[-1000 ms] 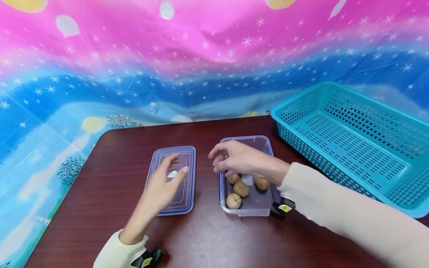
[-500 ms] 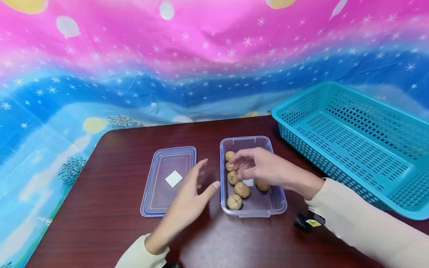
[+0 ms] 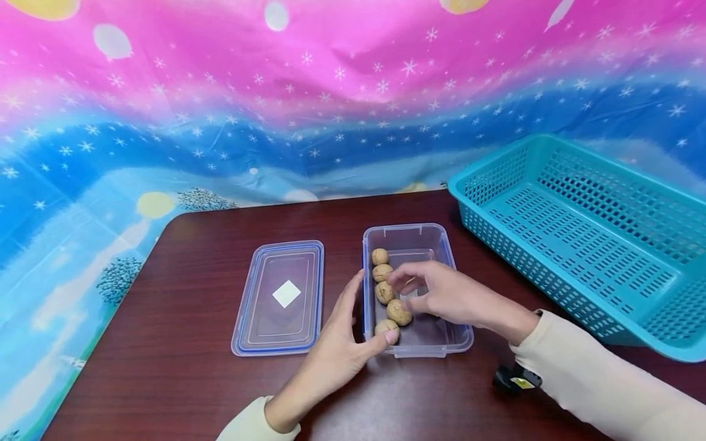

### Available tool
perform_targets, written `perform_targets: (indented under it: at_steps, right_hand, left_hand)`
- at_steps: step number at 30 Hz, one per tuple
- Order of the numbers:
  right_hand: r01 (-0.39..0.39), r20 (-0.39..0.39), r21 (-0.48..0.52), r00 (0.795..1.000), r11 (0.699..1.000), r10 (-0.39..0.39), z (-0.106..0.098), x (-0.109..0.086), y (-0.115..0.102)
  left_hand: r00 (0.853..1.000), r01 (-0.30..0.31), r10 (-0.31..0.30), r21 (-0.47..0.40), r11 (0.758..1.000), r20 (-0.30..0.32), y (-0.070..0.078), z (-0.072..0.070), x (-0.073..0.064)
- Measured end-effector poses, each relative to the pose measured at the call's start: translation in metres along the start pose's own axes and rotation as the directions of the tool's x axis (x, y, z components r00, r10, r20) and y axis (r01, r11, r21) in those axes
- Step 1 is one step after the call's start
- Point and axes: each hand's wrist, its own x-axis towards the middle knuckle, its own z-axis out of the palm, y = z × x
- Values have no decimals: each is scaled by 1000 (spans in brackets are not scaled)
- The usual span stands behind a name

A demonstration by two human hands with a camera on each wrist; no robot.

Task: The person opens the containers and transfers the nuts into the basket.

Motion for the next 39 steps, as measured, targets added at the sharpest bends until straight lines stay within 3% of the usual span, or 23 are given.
perform_targets:
  at_steps: [8, 17, 21, 39]
  right_hand:
    - [-3, -16, -64, 1000, 998, 2, 8, 1, 4]
    - [7, -25, -98, 1000, 995, -10, 15, 3, 8]
    - [32, -28, -117, 999, 993, -35, 16, 3, 9]
    - [-17, -25, -195, 1000, 981, 12, 22, 7, 9]
  left_hand:
    - [999, 8, -5, -63, 998, 47, -2, 8, 1]
    - [998, 39, -33, -100, 994, 60, -5, 10, -1]
    - [998, 27, -22, -84, 996, 61, -7, 10, 0]
    - [997, 41, -37, -60, 997, 68, -10, 10, 2]
